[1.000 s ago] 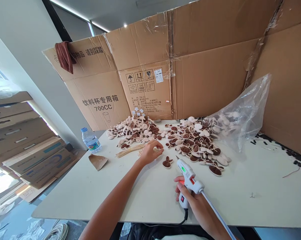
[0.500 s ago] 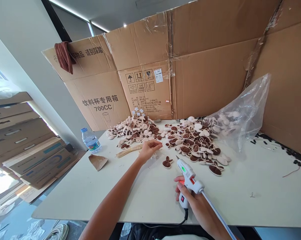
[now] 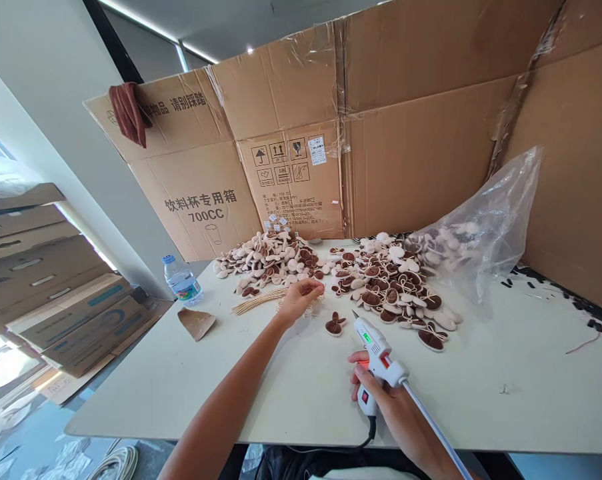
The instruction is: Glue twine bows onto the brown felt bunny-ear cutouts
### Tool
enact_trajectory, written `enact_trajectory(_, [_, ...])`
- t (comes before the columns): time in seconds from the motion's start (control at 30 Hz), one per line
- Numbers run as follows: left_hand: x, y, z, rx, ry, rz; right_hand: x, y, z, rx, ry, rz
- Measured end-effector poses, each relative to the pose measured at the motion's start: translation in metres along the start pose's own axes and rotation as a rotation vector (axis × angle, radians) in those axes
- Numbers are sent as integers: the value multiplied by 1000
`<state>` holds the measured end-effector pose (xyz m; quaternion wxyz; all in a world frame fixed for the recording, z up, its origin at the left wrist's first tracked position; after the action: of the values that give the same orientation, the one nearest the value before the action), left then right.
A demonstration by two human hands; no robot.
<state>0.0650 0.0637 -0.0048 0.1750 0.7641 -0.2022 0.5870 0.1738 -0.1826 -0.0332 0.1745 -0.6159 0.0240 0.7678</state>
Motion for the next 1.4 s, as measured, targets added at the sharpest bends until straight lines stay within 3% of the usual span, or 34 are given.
enact_trajectory(0.5, [3,4,9,-94,-199,95,2,1,-1,-1,1,9])
enact_trajectory(0.73, [4,8,16,-176,-271,67,4,0,0,-1,-6,0])
enact_trajectory(0.97, [17,20,28,-273,-386,208,1,0,-2,-5,25,1])
enact_trajectory(1.4, [14,23,34,-315,-487,237,-1,1,1,-16,-15,5])
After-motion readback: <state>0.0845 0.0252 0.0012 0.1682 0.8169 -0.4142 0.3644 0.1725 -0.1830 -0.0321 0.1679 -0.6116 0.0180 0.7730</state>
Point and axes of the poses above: each hand's wrist, its own y-axis away from the middle knuckle, its own z-axis out of the palm, x = y × z, the point moved 5 cm from there along -y, towards the middle knuckle, and after that the axes turned 13 degrees about -z, right-handed, at the moved point
